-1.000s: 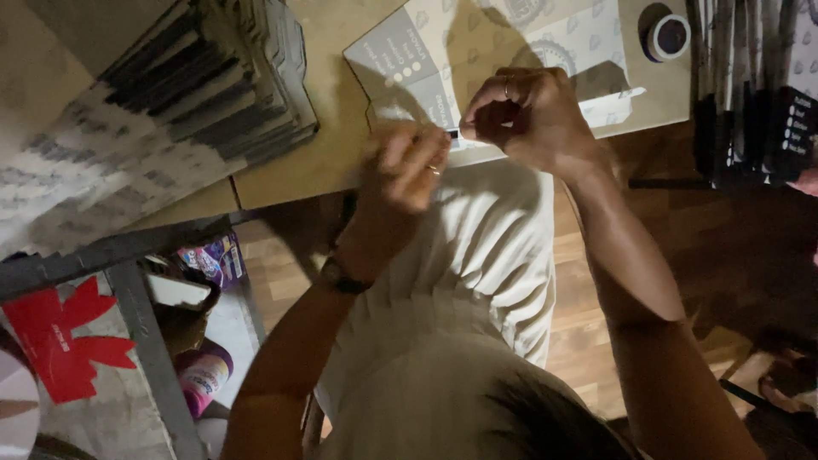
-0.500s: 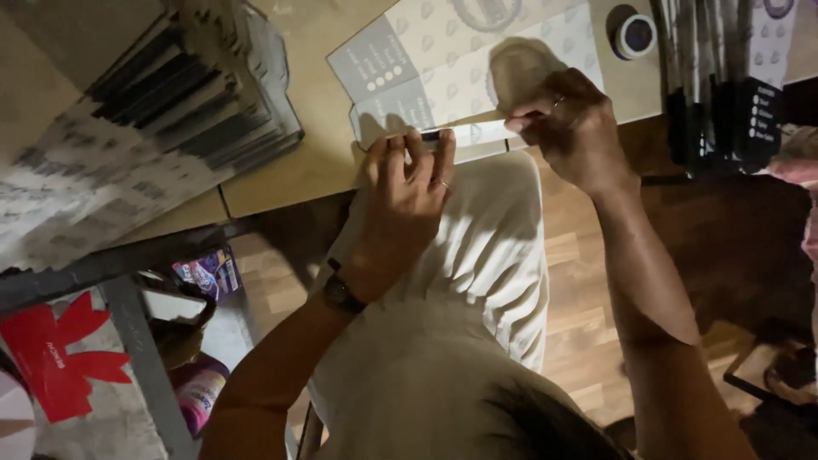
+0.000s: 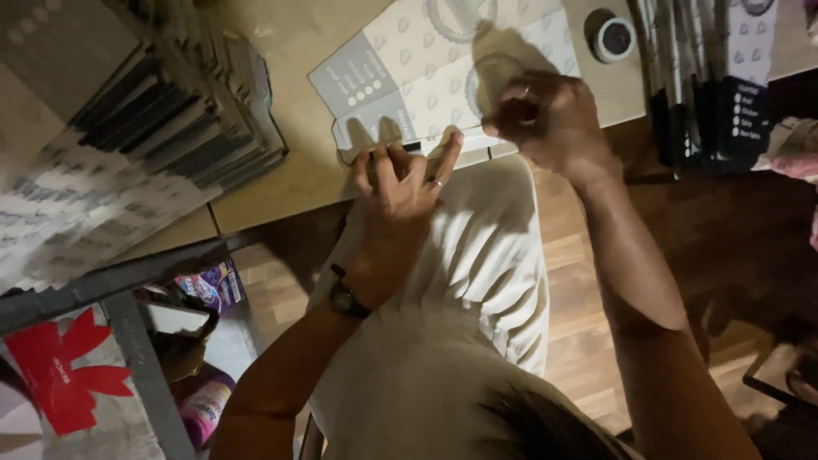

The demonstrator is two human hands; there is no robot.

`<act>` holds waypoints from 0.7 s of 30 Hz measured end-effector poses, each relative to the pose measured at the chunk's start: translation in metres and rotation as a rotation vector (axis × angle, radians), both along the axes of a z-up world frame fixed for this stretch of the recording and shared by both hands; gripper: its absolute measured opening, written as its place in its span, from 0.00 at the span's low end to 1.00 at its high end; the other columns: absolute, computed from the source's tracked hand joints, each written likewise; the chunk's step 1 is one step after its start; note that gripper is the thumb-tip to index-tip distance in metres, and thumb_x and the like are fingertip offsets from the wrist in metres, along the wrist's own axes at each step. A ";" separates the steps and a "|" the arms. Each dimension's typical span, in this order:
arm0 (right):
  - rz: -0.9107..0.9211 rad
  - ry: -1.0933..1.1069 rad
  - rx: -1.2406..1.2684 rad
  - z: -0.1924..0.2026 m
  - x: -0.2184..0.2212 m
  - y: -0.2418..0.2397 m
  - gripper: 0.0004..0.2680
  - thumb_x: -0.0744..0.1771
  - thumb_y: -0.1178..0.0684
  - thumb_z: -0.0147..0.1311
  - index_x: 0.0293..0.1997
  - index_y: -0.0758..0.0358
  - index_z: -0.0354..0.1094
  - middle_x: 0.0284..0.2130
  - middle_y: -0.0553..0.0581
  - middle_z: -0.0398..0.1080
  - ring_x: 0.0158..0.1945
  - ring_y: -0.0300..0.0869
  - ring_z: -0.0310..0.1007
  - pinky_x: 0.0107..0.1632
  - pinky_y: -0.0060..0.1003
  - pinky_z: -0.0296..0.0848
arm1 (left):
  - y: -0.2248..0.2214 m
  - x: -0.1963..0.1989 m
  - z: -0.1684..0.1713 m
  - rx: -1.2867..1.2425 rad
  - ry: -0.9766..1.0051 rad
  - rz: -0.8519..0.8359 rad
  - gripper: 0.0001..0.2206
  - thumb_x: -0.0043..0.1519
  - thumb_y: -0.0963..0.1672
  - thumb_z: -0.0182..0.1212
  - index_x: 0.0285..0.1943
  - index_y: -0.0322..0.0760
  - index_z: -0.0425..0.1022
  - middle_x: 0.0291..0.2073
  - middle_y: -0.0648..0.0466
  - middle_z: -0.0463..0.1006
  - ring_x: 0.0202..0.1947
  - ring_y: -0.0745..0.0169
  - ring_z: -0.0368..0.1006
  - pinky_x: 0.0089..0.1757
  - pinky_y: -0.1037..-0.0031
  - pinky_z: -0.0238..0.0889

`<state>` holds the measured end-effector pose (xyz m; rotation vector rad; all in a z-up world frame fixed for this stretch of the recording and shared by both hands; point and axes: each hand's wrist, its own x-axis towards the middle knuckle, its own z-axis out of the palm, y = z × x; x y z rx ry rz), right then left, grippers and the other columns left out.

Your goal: The person folds printed paper sheets along pre-scored lines by hand.

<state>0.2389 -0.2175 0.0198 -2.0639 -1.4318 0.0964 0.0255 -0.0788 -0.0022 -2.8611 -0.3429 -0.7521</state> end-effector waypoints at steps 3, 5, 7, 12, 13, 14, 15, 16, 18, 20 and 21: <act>-0.075 -0.034 -0.093 0.004 -0.005 -0.002 0.09 0.65 0.58 0.75 0.33 0.59 0.74 0.30 0.52 0.75 0.32 0.41 0.71 0.35 0.37 0.70 | -0.001 0.002 0.000 0.078 -0.066 0.032 0.36 0.65 0.32 0.68 0.77 0.59 0.60 0.35 0.58 0.76 0.41 0.50 0.74 0.54 0.55 0.64; -0.011 -0.285 -0.036 0.003 -0.003 -0.007 0.07 0.67 0.58 0.72 0.47 0.60 0.79 0.30 0.53 0.80 0.35 0.43 0.79 0.37 0.40 0.80 | -0.002 -0.001 0.009 0.092 -0.003 0.030 0.34 0.66 0.33 0.66 0.77 0.56 0.61 0.37 0.58 0.79 0.45 0.48 0.77 0.55 0.54 0.65; 0.032 -0.284 0.009 0.002 0.003 -0.019 0.05 0.66 0.62 0.72 0.40 0.64 0.77 0.31 0.55 0.79 0.36 0.45 0.79 0.42 0.44 0.79 | -0.001 0.001 0.000 0.114 -0.047 0.030 0.36 0.67 0.31 0.65 0.79 0.54 0.56 0.37 0.57 0.77 0.44 0.48 0.76 0.55 0.53 0.66; -0.100 -0.067 0.056 -0.015 0.013 -0.047 0.08 0.63 0.66 0.74 0.36 0.66 0.75 0.35 0.57 0.74 0.42 0.49 0.71 0.45 0.42 0.70 | -0.005 0.003 -0.005 0.140 -0.064 0.047 0.32 0.71 0.34 0.60 0.80 0.53 0.54 0.37 0.59 0.77 0.45 0.49 0.78 0.52 0.53 0.69; -0.049 -0.037 0.100 -0.013 0.013 -0.046 0.08 0.64 0.68 0.74 0.37 0.67 0.75 0.36 0.59 0.75 0.42 0.50 0.71 0.46 0.43 0.70 | -0.005 0.003 -0.004 0.122 -0.061 0.031 0.31 0.72 0.34 0.61 0.80 0.52 0.55 0.36 0.59 0.75 0.44 0.49 0.78 0.52 0.52 0.69; 0.004 -0.004 0.145 -0.011 0.012 -0.045 0.09 0.64 0.71 0.73 0.39 0.68 0.75 0.37 0.60 0.75 0.43 0.50 0.71 0.48 0.44 0.69 | -0.004 0.002 -0.003 0.104 -0.055 0.018 0.30 0.72 0.35 0.61 0.80 0.51 0.56 0.35 0.59 0.73 0.44 0.49 0.77 0.52 0.51 0.69; 0.000 -0.002 0.146 -0.010 0.012 -0.045 0.09 0.64 0.71 0.73 0.39 0.68 0.75 0.37 0.60 0.75 0.43 0.50 0.71 0.48 0.44 0.69 | -0.004 0.002 -0.005 0.104 -0.053 0.014 0.30 0.72 0.35 0.61 0.80 0.51 0.56 0.35 0.59 0.73 0.44 0.49 0.77 0.52 0.51 0.69; -0.008 0.024 0.138 -0.010 0.012 -0.044 0.08 0.65 0.70 0.72 0.38 0.69 0.75 0.36 0.61 0.75 0.43 0.50 0.71 0.48 0.44 0.70 | -0.004 0.003 -0.007 0.122 -0.064 0.018 0.32 0.69 0.33 0.63 0.78 0.54 0.59 0.34 0.60 0.75 0.44 0.48 0.78 0.51 0.51 0.70; -0.017 0.052 0.132 -0.008 0.011 -0.043 0.07 0.65 0.70 0.71 0.37 0.70 0.76 0.36 0.62 0.75 0.43 0.50 0.70 0.48 0.45 0.70 | -0.003 0.004 -0.005 0.142 -0.073 0.021 0.34 0.66 0.31 0.64 0.77 0.56 0.61 0.34 0.61 0.76 0.45 0.48 0.79 0.51 0.51 0.71; -0.043 0.024 0.098 -0.008 0.011 -0.044 0.08 0.64 0.68 0.73 0.39 0.66 0.76 0.36 0.58 0.78 0.42 0.47 0.73 0.53 0.44 0.68 | -0.004 0.003 0.004 0.108 -0.066 0.009 0.30 0.67 0.33 0.64 0.74 0.55 0.67 0.35 0.57 0.78 0.43 0.49 0.77 0.52 0.53 0.67; -0.046 0.028 0.097 -0.011 0.013 -0.044 0.08 0.64 0.68 0.73 0.39 0.66 0.76 0.36 0.58 0.78 0.42 0.47 0.73 0.53 0.44 0.68 | -0.003 0.003 0.000 0.108 -0.063 0.006 0.30 0.67 0.33 0.64 0.74 0.55 0.67 0.35 0.57 0.78 0.43 0.49 0.77 0.52 0.53 0.67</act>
